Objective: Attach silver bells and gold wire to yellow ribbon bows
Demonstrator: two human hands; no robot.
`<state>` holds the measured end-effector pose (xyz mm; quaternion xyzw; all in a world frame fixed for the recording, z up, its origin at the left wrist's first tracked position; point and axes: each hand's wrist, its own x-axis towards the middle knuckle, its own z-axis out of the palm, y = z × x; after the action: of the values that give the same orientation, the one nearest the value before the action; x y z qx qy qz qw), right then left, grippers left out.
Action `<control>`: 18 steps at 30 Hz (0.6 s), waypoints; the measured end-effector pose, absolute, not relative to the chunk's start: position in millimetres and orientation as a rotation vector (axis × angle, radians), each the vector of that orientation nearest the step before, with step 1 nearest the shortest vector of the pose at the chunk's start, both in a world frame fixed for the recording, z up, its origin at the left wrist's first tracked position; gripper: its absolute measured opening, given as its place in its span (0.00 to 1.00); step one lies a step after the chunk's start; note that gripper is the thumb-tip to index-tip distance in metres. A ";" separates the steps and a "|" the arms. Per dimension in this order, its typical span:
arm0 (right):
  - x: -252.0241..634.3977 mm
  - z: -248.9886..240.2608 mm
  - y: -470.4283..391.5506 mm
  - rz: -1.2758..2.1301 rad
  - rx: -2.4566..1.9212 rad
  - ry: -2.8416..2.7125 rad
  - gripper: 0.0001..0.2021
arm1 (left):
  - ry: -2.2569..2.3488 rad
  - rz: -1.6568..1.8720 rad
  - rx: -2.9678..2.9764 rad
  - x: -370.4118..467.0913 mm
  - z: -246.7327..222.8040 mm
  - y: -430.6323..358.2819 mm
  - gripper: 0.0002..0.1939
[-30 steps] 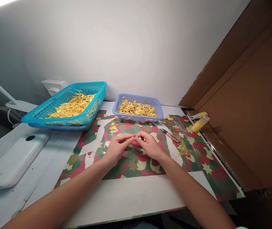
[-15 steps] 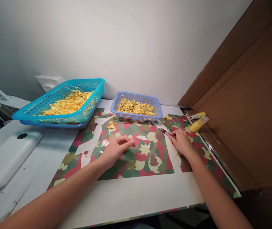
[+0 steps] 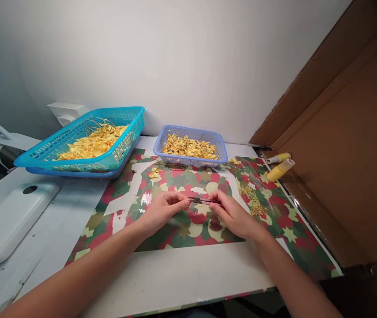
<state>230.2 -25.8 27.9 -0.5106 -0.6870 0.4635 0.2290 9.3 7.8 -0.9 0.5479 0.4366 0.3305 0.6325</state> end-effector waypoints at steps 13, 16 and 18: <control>231.9 23.3 -24.8 1.223 -1.396 -1.872 0.09 | 0.974 0.737 1.258 12.7 3.5 5.6 0.14; 236.4 17.5 -22.3 1.098 -1.410 -1.870 0.09 | 0.970 0.750 1.260 12.5 3.2 5.9 0.13; 243.8 8.6 -17.7 0.987 -1.446 -1.807 0.10 | 0.985 0.755 1.252 12.1 3.0 5.9 0.14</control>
<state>243.8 -17.7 8.6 -0.5469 -0.6833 0.3734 0.3075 12.1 5.9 3.0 0.5481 0.4312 0.3306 0.6359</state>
